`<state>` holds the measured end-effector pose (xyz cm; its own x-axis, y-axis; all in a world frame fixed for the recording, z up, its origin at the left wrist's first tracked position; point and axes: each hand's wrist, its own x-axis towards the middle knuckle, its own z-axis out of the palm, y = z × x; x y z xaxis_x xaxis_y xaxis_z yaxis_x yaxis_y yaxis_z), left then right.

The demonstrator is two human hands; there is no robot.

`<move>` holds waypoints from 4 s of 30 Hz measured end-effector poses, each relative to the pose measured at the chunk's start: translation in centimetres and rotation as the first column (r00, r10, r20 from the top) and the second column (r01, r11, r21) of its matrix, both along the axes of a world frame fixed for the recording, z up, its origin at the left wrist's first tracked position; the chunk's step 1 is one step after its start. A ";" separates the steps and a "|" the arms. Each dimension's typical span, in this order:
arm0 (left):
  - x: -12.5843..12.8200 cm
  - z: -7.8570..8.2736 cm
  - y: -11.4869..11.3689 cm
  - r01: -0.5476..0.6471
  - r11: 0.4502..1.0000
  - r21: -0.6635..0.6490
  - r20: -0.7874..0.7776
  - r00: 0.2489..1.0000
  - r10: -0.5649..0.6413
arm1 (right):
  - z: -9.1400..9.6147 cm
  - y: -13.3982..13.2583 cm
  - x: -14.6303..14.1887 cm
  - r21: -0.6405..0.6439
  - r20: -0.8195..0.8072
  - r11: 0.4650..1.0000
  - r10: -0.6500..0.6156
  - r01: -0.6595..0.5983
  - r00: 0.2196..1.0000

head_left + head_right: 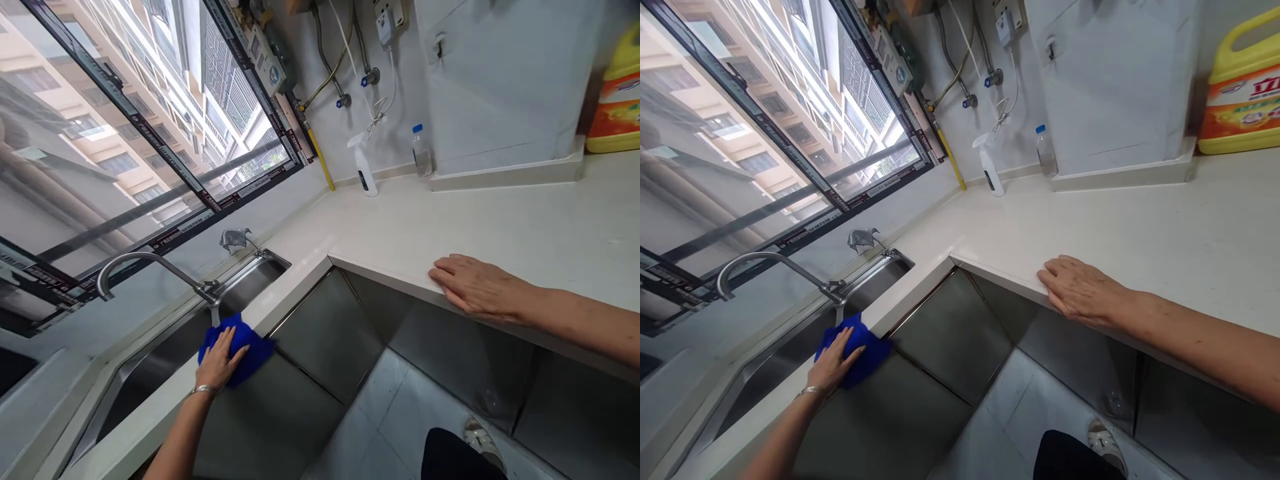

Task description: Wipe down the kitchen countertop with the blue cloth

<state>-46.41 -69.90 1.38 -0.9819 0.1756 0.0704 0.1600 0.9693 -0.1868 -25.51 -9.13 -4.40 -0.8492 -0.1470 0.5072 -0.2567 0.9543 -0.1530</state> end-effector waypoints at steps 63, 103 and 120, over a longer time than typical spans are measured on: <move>-9.8 -2.4 33.9 0.146 0.984 0.100 -0.188 0.974 -0.126 | -0.8 -3.0 -4.2 0.003 -0.047 0.998 -0.069 0.069 0.997; -1.2 -2.1 7.5 0.138 0.979 -0.149 -0.300 0.937 -0.178 | -1.9 -0.7 -3.9 -0.117 0.046 0.993 0.039 -0.034 0.998; 8.5 -1.0 -13.5 -0.163 0.986 -0.033 -0.306 0.941 0.146 | -3.2 0.5 -3.5 -0.186 0.110 0.982 0.053 -0.031 0.993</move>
